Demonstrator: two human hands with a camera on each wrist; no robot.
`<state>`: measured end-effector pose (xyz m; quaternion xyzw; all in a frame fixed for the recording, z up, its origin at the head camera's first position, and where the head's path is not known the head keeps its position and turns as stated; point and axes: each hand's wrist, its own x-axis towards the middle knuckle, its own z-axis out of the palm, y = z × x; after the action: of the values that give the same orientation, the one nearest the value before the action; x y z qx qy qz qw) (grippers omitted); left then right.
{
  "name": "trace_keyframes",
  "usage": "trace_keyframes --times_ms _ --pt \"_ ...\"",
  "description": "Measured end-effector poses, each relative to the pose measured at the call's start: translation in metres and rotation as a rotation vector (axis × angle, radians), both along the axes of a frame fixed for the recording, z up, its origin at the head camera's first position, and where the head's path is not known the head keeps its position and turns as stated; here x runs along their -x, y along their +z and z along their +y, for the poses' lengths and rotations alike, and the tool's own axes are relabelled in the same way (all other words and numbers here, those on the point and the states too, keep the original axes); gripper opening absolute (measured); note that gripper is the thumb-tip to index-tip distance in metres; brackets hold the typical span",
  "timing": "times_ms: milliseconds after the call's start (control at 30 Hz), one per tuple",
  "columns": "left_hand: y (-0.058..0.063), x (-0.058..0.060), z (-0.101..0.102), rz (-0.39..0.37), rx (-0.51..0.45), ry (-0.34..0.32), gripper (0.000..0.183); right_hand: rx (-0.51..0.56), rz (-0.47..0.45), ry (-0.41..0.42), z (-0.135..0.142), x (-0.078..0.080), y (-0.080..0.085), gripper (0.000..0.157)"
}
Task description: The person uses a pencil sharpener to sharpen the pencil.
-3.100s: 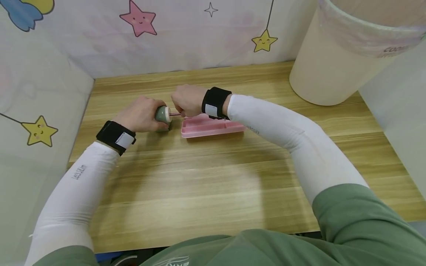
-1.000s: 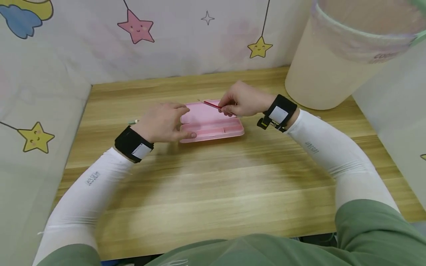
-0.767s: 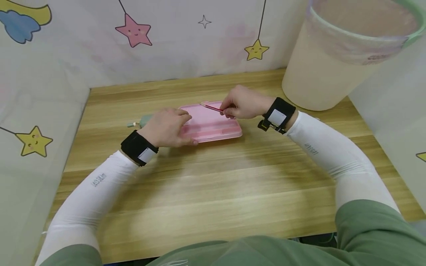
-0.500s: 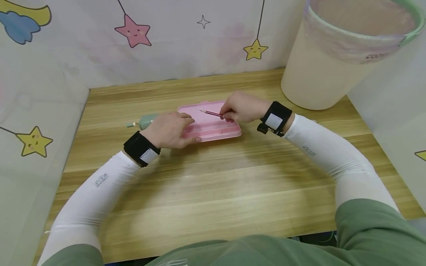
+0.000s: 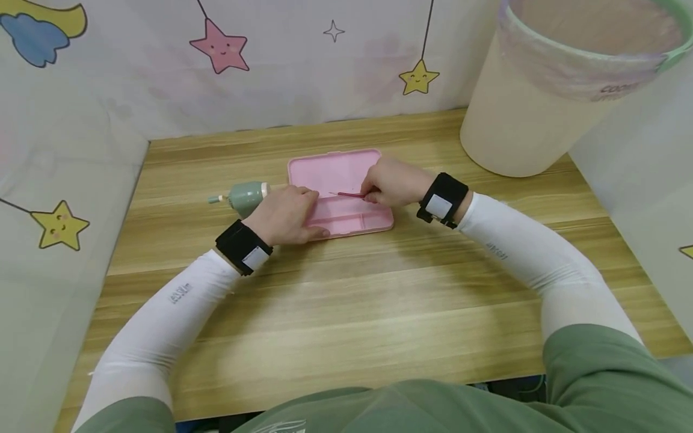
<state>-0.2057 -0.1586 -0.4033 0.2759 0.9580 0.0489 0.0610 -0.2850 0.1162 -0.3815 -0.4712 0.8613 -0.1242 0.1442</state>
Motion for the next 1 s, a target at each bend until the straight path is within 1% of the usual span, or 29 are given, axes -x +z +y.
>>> trace_keyframes --times_ms 100,167,367,500,733,867,1000 --pt "-0.002 0.000 0.001 0.008 -0.025 0.008 0.063 -0.026 0.030 -0.003 -0.001 0.000 -0.005 0.012" --pt "-0.003 0.002 0.004 0.011 -0.033 0.011 0.064 -0.051 0.036 -0.025 -0.004 -0.001 -0.007 0.012" --pt "-0.003 0.010 0.014 -0.023 -0.056 0.018 0.060 -0.111 0.079 -0.075 -0.013 0.000 -0.014 0.011" --pt "-0.003 0.014 0.020 -0.040 -0.048 0.027 0.057 -0.108 0.085 -0.089 -0.015 0.004 -0.020 0.011" --pt "-0.002 0.019 0.027 -0.042 -0.057 0.034 0.052 -0.091 0.037 -0.153 -0.011 0.010 -0.023 0.012" --pt "-0.004 0.022 0.029 -0.031 -0.068 0.023 0.048 -0.082 0.049 -0.151 -0.009 0.011 -0.022 0.011" --pt "-0.006 0.023 0.028 -0.028 -0.080 0.020 0.047 -0.077 0.050 -0.148 -0.008 0.009 -0.021 0.015"
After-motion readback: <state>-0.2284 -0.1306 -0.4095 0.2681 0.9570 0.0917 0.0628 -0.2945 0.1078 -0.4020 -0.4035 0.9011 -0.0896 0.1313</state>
